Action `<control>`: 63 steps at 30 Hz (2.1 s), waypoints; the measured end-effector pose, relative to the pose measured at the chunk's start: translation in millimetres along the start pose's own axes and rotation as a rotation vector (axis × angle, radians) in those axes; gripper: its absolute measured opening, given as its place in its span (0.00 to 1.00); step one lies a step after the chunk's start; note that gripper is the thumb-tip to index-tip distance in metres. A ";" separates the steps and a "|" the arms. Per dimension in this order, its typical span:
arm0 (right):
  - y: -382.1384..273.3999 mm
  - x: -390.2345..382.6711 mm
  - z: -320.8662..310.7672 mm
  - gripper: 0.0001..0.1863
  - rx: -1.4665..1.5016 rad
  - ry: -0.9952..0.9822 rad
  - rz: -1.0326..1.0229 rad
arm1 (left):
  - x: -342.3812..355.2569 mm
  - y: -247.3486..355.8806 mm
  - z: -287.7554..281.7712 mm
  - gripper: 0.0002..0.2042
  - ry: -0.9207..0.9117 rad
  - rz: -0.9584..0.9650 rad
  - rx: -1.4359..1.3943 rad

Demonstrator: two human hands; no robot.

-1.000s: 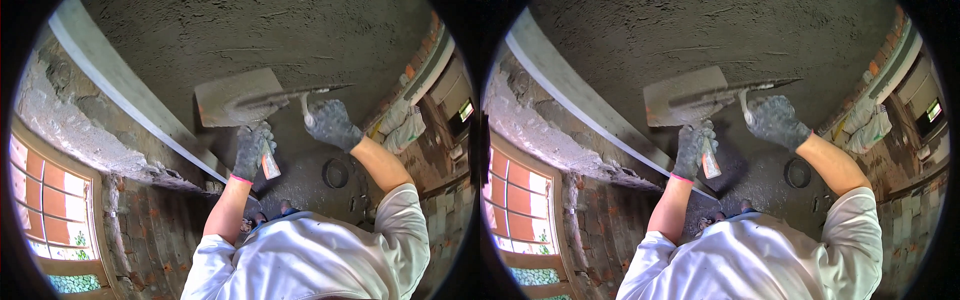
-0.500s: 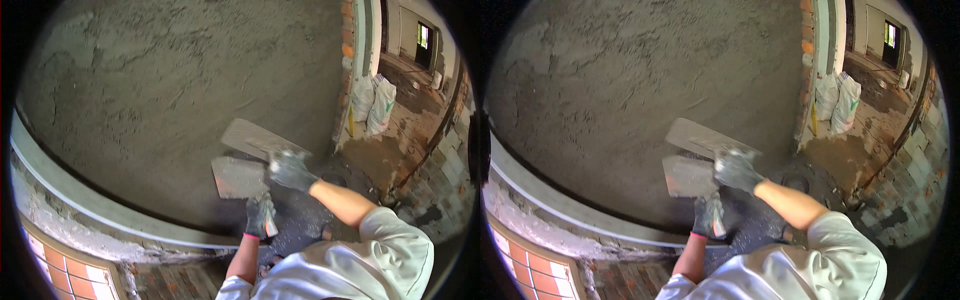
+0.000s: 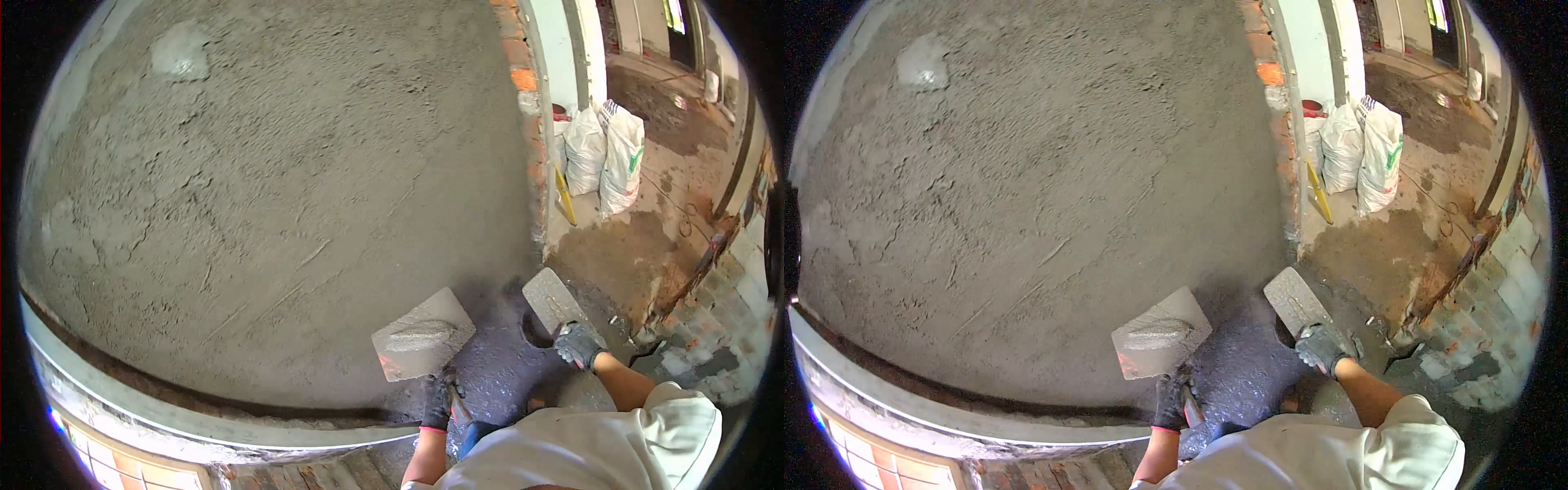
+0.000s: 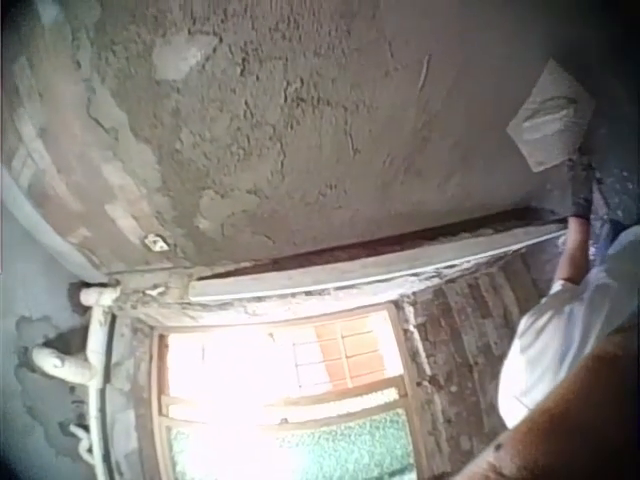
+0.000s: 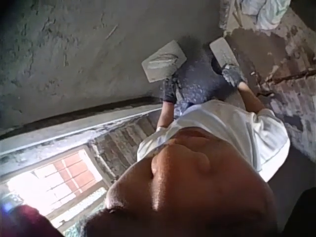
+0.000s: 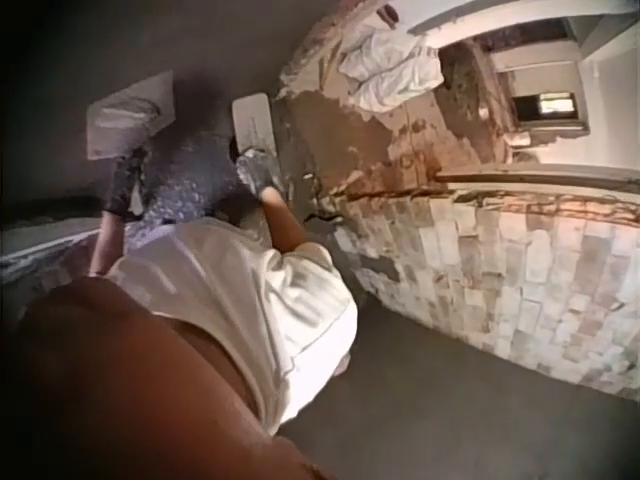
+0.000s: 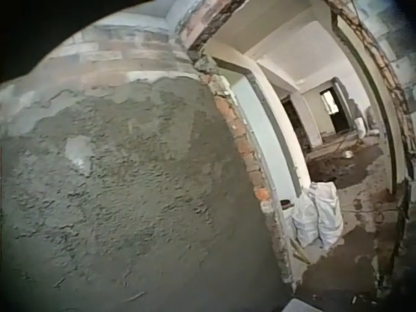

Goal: Applying and smoothing plaster on a brick wall using a trowel and hawk.

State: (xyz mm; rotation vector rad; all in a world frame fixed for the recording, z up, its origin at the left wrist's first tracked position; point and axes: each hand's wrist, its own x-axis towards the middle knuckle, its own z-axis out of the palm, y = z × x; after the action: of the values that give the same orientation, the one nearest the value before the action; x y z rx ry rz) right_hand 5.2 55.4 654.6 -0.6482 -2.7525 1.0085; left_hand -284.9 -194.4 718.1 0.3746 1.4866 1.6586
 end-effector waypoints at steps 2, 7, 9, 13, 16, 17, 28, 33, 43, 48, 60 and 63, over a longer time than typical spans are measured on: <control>13.3 -5.9 -5.4 0.10 -0.195 -0.055 0.067 | 13.5 -6.5 5.2 0.12 0.034 0.157 0.256; 14.4 6.4 -33.3 0.12 0.066 0.108 0.123 | 61.2 -10.5 13.7 0.16 -0.071 0.320 0.631; 5.8 17.3 -52.8 0.14 -0.895 0.052 -0.079 | 79.8 -8.3 22.4 0.17 -0.138 0.402 0.763; -19.8 53.0 -112.0 0.10 -0.723 0.317 0.114 | 116.1 5.3 57.7 0.15 -0.221 0.150 0.214; -46.6 97.8 -162.6 0.11 -0.507 0.858 0.116 | 140.8 34.5 93.4 0.09 -0.337 0.128 0.014; -56.8 109.0 -180.6 0.11 -0.225 0.834 -0.009 | 146.4 48.9 105.9 0.09 -0.367 0.141 -0.064; -104.9 209.3 -360.5 0.14 -0.859 0.376 -0.337 | 188.0 165.7 211.2 0.10 -0.313 0.349 0.518; -75.6 294.6 -439.1 0.12 -0.993 0.612 -0.673 | 213.7 100.1 288.5 0.12 -0.324 0.602 0.256; -142.5 466.3 -525.8 0.18 -1.057 0.406 -0.671 | 280.9 69.4 359.3 0.04 -0.102 0.001 -0.481; -157.3 480.3 -575.3 0.19 -0.984 0.433 -0.604 | 313.9 76.9 363.7 0.06 -0.052 0.021 -0.511; -167.1 441.2 -525.5 0.21 -0.923 0.482 -0.684 | 314.1 73.0 363.4 0.09 -0.190 0.016 -0.621; -199.5 441.0 -549.6 0.21 -0.983 0.434 -0.753 | 316.9 70.8 362.9 0.07 -0.181 0.089 -0.557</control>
State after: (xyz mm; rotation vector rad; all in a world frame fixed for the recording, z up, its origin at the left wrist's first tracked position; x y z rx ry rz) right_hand -310.6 433.9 1196.3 0.1354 -2.5458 -0.5971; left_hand -242.5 287.4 774.6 0.2732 0.8371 1.9664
